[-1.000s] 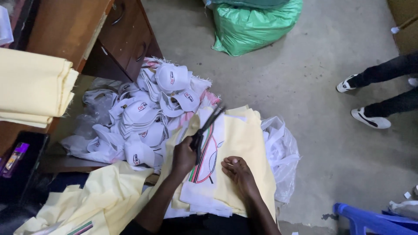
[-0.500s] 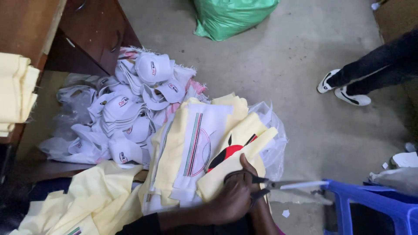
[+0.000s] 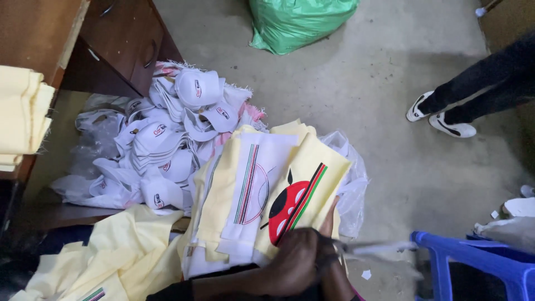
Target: Cutting out printed patterns from yellow fabric pieces using scissors
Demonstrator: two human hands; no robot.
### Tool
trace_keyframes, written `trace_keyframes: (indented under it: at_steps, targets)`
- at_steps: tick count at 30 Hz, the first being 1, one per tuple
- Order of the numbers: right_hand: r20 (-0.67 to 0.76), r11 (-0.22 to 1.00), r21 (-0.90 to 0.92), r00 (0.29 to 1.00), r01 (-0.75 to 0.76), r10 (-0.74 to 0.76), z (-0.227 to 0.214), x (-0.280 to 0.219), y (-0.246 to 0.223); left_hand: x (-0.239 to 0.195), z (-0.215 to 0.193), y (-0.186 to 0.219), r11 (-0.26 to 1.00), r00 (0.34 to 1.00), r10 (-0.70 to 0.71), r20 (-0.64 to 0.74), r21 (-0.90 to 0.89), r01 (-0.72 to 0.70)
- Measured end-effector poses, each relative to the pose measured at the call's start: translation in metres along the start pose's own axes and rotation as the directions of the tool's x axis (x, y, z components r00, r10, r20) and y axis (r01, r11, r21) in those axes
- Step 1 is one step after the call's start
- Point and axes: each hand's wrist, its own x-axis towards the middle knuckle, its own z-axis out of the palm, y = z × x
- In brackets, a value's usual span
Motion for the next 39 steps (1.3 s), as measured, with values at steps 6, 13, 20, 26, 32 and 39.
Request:
trace_keyframes:
  at_steps: [6,13,20,26,32,39]
  targets:
    - [-0.068,0.839,-0.541,0.997,-0.059,0.026,-0.001,0.004,0.023,-0.016,0.04,-0.003,0.983,0.919,0.093,0.382,-0.184,-0.023]
    - [-0.11,0.32,-0.94,0.993,-0.117,0.039,-0.001,0.022,0.044,-0.006,0.012,0.002,0.951,0.934,0.107,0.341,-0.31,0.004]
    - [-0.106,-0.319,-0.942,0.994,-0.101,-0.001,0.011,0.05,0.068,0.016,-0.133,-0.02,0.775,0.914,-0.341,0.221,-0.484,0.406]
    - [0.036,-0.721,-0.649,0.956,0.244,0.292,0.011,0.038,0.104,0.024,-0.187,-0.121,0.534,0.63,-0.774,0.065,-0.467,0.705]
    - [0.04,-0.522,-0.853,0.999,0.019,-0.029,0.043,0.056,0.043,-0.005,-0.131,-0.26,0.522,0.522,-0.849,-0.084,-0.289,0.803]
    - [0.074,-0.773,-0.618,0.99,0.141,0.121,0.02,0.074,0.076,0.028,-0.127,-0.254,0.554,0.548,-0.828,-0.116,-0.318,0.77]
